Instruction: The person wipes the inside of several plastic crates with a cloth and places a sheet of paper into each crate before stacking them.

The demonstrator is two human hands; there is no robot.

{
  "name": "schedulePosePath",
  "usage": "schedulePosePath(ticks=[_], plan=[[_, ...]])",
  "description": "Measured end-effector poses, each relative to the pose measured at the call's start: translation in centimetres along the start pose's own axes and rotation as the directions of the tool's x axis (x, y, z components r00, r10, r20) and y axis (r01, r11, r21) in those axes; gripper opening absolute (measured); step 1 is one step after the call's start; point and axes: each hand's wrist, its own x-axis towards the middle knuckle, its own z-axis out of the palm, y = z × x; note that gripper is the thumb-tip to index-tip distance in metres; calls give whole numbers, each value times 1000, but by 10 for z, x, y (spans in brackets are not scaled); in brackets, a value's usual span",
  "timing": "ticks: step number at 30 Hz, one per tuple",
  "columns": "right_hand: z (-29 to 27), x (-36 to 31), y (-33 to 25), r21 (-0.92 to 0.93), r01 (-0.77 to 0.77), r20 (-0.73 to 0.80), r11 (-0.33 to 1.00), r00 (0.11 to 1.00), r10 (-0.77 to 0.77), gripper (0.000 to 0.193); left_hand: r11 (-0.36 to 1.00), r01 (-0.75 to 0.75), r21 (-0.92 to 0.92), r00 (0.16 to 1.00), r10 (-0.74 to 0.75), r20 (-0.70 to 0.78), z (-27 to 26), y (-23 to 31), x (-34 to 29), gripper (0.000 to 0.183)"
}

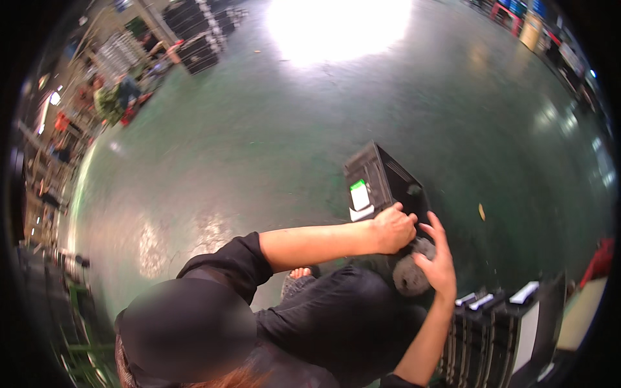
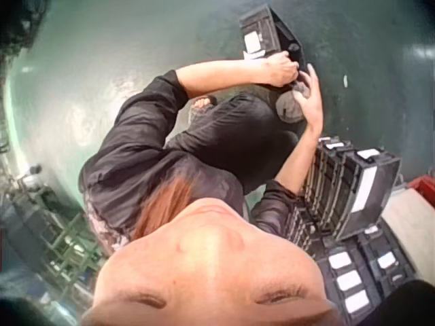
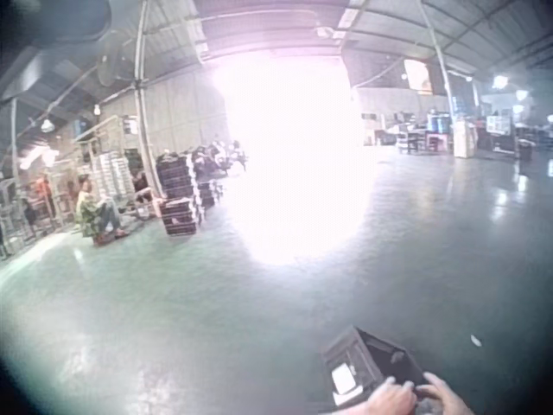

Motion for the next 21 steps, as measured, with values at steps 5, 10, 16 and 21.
schedulePosePath(ticks=[5,10,16,21], plan=[[8,0,39,-175,45,-189,984,979,-78,77,997,-68,26,997,69,-28,0,28,38,20],[10,-20,55,-176,-133,-333,975,940,68,40,644,-475,-600,774,-18,-633,-27,7,13,35],[23,-6,55,-310,-55,-390,949,918,-74,39,876,-171,-450,603,-269,-751,-9,-12,-41,34],[52,15,24,-439,-23,-200,898,977,-73,33,211,403,-891,472,-881,5,40,7,-26,82]])
